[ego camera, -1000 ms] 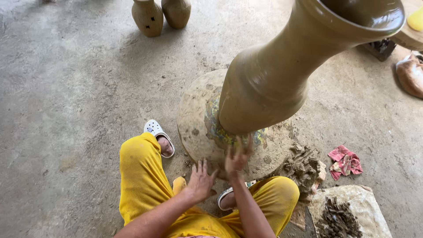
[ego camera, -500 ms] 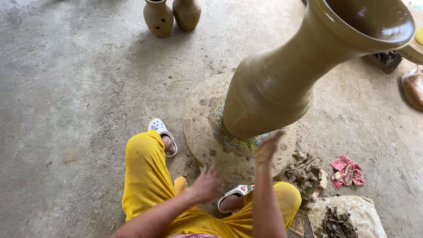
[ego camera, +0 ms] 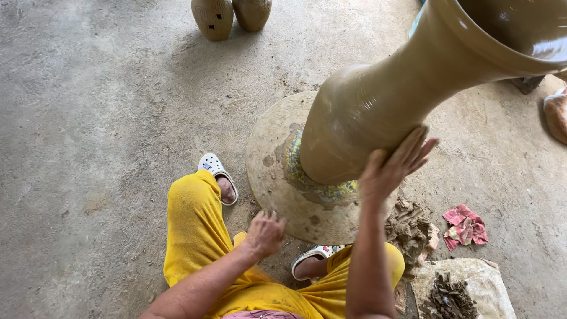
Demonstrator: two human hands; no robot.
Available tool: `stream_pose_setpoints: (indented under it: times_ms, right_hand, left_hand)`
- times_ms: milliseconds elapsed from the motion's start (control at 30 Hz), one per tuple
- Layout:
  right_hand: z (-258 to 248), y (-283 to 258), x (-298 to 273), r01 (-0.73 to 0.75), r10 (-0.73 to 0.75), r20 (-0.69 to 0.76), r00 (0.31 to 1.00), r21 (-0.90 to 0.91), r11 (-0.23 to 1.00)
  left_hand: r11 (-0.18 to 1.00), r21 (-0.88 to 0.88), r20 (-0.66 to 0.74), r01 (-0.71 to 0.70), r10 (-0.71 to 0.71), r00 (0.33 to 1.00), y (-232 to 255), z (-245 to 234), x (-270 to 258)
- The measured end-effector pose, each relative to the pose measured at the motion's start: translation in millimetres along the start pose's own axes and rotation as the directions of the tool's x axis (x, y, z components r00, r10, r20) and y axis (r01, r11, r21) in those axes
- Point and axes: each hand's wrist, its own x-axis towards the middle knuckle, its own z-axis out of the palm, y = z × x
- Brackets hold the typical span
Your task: The person carves decorative floral patterns into a large wet clay vase using a small metal tool while rotating the vase on a wheel by hand.
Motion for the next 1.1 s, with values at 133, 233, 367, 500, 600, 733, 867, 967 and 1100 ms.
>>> stream_pose_setpoints:
  times_ms: [133, 233, 367, 500, 600, 733, 867, 967, 1100]
  right_hand:
    - [10.0, -20.7, -60.6, 0.270, -0.274, -0.031, 0.961, -0.081, 0.959]
    - [3.0, -16.3, -61.4, 0.303, -0.300, 0.041, 0.953, -0.152, 0.941]
    - [14.9, -43.2, -45.9, 0.100, -0.113, -0.117, 0.987, -0.110, 0.989]
    - [21.8, -87.8, -44.6, 0.298, -0.324, -0.079, 0.943, -0.236, 0.925]
    - [17.8, -116.6, -38.3, 0.491, -0.287, 0.515, 0.808, -0.319, 0.811]
    - [2.0, -134.3, 4.7, 0.434, -0.363, 0.270, 0.892, -0.282, 0.856]
    - [-7.8, -153.3, 3.6, 0.545, -0.294, 0.655, 0.696, -0.215, 0.810]
    - [-29.7, -141.6, -21.1, 0.721, -0.721, 0.166, 0.673, 0.067, 0.689]
    - [-59.8, -65.9, 22.7, 0.174, -0.025, -0.272, 0.962, 0.539, 0.824]
  left_hand:
    - [0.976, 0.107, -0.065, -0.192, 0.199, 0.978, 26.9, 21.2, -8.2]
    - [0.920, 0.042, -0.342, -0.390, 0.380, 0.859, 37.5, 35.0, -18.1]
    - [0.901, -0.256, 0.014, -0.349, 0.365, 0.931, 37.4, 48.4, -25.8]
    - [0.822, -0.368, -0.031, -0.436, 0.458, 0.889, 45.8, 70.2, -16.7]
    - [0.805, -0.374, -0.033, -0.460, 0.484, 0.875, 51.3, 80.1, -9.1]
    - [0.760, -0.464, -0.081, -0.455, 0.474, 0.876, 41.0, 62.9, -23.1]
    - [0.720, -0.569, -0.377, -0.397, 0.201, 0.904, 34.1, 15.9, -35.2]
    - [0.706, -0.289, -0.897, -0.646, 0.035, 0.440, 13.9, -45.4, -11.2]
    - [0.867, -0.210, -0.898, -0.451, 0.011, 0.440, -6.6, -140.3, 59.7]
